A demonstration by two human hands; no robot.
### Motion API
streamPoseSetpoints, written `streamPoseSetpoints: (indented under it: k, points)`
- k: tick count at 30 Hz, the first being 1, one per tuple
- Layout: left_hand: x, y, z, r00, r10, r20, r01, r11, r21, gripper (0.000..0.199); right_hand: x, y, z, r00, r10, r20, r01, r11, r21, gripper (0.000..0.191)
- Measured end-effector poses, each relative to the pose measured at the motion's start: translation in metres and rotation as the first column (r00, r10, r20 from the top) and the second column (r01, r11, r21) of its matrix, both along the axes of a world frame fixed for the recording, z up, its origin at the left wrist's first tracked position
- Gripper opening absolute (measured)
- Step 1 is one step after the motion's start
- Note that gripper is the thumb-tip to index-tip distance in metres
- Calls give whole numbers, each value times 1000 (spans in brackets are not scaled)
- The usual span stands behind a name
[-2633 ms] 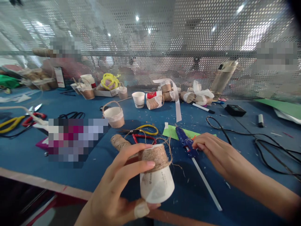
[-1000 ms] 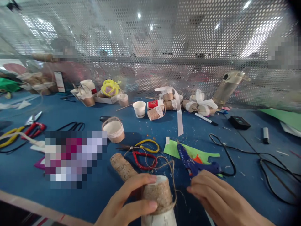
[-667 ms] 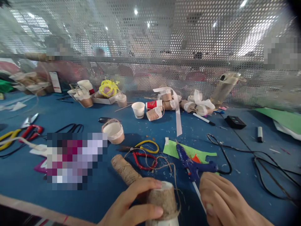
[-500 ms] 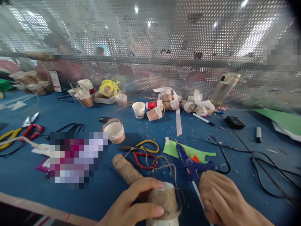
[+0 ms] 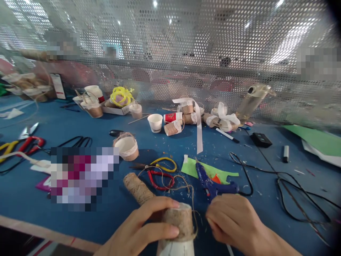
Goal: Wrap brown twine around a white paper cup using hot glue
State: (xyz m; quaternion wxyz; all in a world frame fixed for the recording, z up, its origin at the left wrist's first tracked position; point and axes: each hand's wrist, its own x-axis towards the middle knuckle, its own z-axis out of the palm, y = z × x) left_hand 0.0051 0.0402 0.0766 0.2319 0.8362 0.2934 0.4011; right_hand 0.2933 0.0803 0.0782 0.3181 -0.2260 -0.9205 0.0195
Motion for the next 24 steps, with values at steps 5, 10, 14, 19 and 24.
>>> streamPoseSetpoints:
  k: [5,10,14,19,24]
  points:
    - [-4,16,24,990,-64,-127,70,997,43,42,-14,7,22,994,28,-107,-31,999,-29,15]
    - [-8,37,45,960,-133,-245,176,971,164,51,-23,5,31,974,-8,-225,-16,995,-103,17]
    - [-10,49,42,965,-112,-239,141,984,109,60,-22,4,26,940,-48,-338,-3,989,-147,9]
    - [-12,49,26,981,33,-192,-36,999,-9,55,-18,3,18,938,-113,-327,51,980,-193,10]
    - [0,47,25,985,-69,-159,63,997,-41,58,-19,-4,8,963,-123,-241,53,959,-278,75]
